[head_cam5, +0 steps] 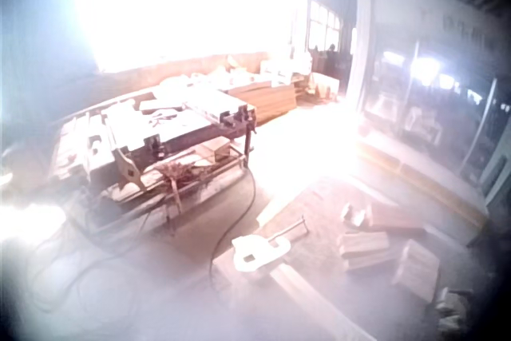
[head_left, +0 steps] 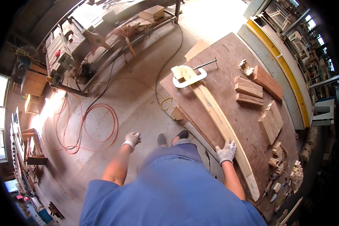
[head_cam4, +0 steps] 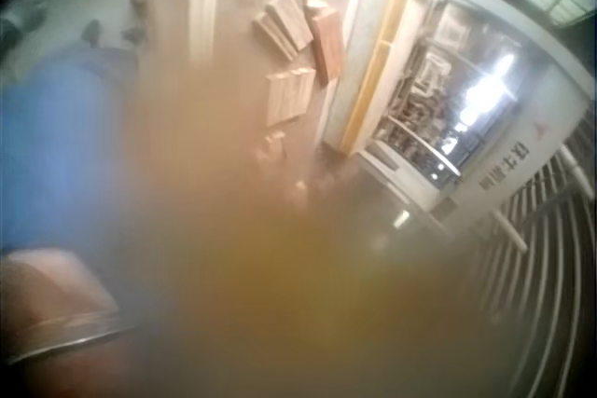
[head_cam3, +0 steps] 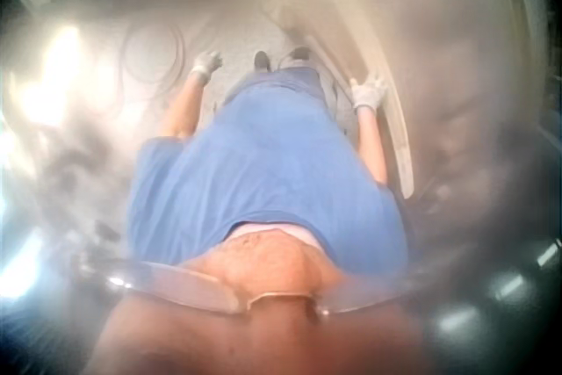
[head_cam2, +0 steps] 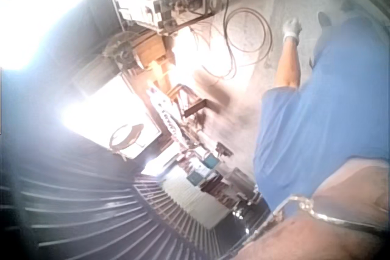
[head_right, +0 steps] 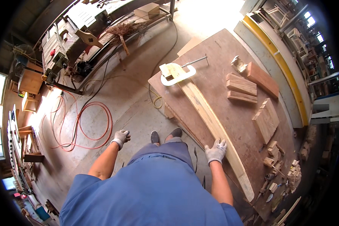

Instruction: The person uses a chisel to carve a decorative pattern into a long piece of wood clamped to a workbench. They repeatedly chip away at the wood surface to create a textured design, then move the piece to a different table to continue the carving process.

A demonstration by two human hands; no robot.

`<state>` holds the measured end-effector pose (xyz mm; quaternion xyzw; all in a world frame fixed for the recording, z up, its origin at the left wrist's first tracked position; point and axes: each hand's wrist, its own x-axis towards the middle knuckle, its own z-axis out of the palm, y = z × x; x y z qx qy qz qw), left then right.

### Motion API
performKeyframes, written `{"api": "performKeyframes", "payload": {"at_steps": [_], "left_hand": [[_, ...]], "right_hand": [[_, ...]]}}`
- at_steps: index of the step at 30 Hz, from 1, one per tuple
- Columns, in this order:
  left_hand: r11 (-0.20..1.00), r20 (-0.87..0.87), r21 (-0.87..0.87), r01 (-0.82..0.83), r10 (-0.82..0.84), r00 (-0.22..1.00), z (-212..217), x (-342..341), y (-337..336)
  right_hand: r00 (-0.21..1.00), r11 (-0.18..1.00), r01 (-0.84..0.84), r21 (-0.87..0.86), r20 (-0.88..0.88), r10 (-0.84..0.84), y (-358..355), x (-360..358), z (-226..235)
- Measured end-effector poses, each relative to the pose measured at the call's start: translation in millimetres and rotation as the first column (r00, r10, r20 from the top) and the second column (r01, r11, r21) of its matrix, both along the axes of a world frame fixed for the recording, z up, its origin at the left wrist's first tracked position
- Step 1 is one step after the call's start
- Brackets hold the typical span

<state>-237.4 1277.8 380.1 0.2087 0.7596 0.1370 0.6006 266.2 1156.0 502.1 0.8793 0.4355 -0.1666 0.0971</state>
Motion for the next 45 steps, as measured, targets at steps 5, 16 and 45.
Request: {"api": "performKeyframes", "payload": {"at_steps": [5, 16, 45], "left_hand": [[0.998, 0.096, -0.061, 0.009, -0.003, 0.995, 20.2, 47.2, 16.2], [0.947, 0.047, 0.305, 0.098, -0.118, 0.992, 29.4, 98.4, 167.8], [0.752, 0.121, 0.448, 0.483, -0.586, 0.801, 61.3, 201.5, 336.4]], "right_hand": [[1.000, 0.999, -0.021, 0.032, 0.018, 0.020, -3.3, -8.0, 1.6], [0.995, 0.985, 0.095, 0.144, -0.056, -0.088, -3.4, -11.8, 4.6], [0.769, 0.751, 0.603, -0.270, -0.052, -0.637, 94.2, -17.5, 19.1]]}}
